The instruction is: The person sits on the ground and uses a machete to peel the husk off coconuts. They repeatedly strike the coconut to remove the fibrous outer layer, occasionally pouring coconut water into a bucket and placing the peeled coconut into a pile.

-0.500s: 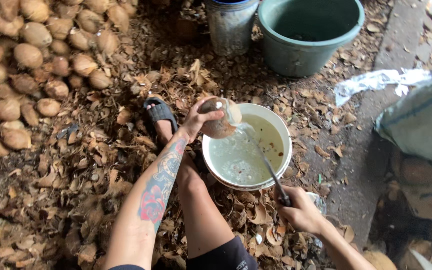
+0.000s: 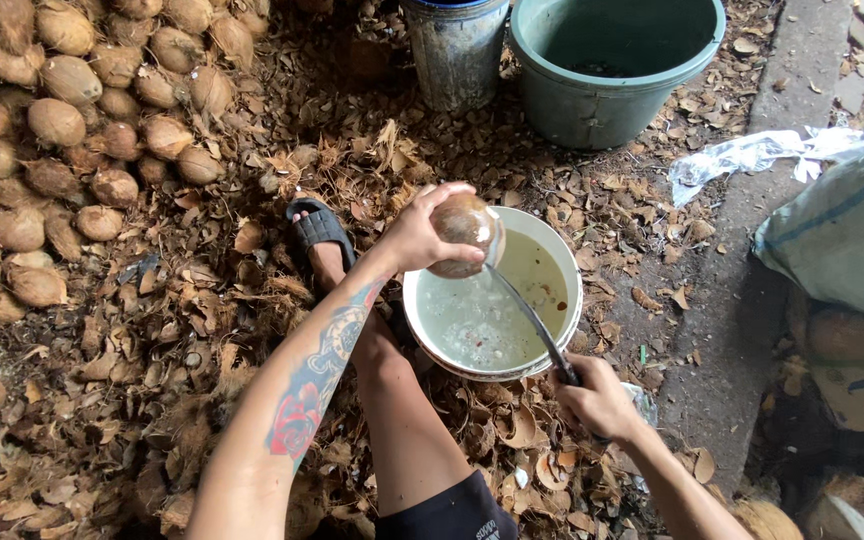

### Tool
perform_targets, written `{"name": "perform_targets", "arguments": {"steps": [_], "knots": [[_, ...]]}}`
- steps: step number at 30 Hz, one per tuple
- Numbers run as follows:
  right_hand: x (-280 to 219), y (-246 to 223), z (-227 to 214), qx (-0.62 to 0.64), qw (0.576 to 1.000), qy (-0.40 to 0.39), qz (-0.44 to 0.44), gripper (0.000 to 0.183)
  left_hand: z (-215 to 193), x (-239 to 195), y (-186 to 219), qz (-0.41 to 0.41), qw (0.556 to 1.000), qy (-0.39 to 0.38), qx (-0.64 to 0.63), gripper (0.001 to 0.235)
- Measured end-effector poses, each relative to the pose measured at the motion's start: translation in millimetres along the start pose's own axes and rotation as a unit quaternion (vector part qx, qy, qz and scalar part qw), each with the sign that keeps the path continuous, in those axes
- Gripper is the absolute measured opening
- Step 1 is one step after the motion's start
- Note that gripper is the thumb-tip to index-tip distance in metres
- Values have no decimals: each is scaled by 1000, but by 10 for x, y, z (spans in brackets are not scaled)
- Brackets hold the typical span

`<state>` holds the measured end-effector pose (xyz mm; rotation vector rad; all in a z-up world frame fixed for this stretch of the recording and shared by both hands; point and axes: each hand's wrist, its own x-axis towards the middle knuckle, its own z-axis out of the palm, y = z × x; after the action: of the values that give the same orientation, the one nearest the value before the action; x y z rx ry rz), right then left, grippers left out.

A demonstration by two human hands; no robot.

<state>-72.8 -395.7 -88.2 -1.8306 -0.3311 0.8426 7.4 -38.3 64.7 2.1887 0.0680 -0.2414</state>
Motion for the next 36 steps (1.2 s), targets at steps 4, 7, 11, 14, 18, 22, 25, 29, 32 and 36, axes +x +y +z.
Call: {"name": "perform_targets", "arguments": {"steps": [4, 7, 11, 14, 18, 22, 25, 29, 32, 36], "knots": [[-53, -280, -92, 21, 998, 62, -19, 10, -83, 22, 165, 88, 995, -9, -35, 95], [-55, -268, -163, -27, 995, 88, -28, 7, -77, 88, 257, 114, 993, -10, -11, 94], [-114, -404, -204, -47, 992, 107, -36, 10, -66, 117, 414, 162, 985, 10, 61, 93], [-164, -556, -207, -46, 993, 103, -37, 8, -42, 89, 509, 178, 980, 25, 86, 92], [-168, -555, -187, -3, 997, 83, -2, 5, 97, 151, 462, 188, 977, 57, 87, 90], [-167, -251, -201, 137, 991, 5, -14, 5, 265, 362, 218, 57, 989, 107, -86, 96], [-243, -457, -120, 178, 984, 28, -11, 5, 184, 302, 29, 13, 910, 194, -367, 86], [-213, -749, 53, 136, 985, 98, 42, 7, -291, -34, -360, -132, 700, 297, -636, 75], [-152, -893, 185, 70, 993, 88, 32, 10, -791, -465, -1075, -3, 598, 289, -748, 75], [42, -940, 500, -90, 993, 72, 18, 5, -1407, -1808, -1827, 221, 561, 201, -772, 97]]}}
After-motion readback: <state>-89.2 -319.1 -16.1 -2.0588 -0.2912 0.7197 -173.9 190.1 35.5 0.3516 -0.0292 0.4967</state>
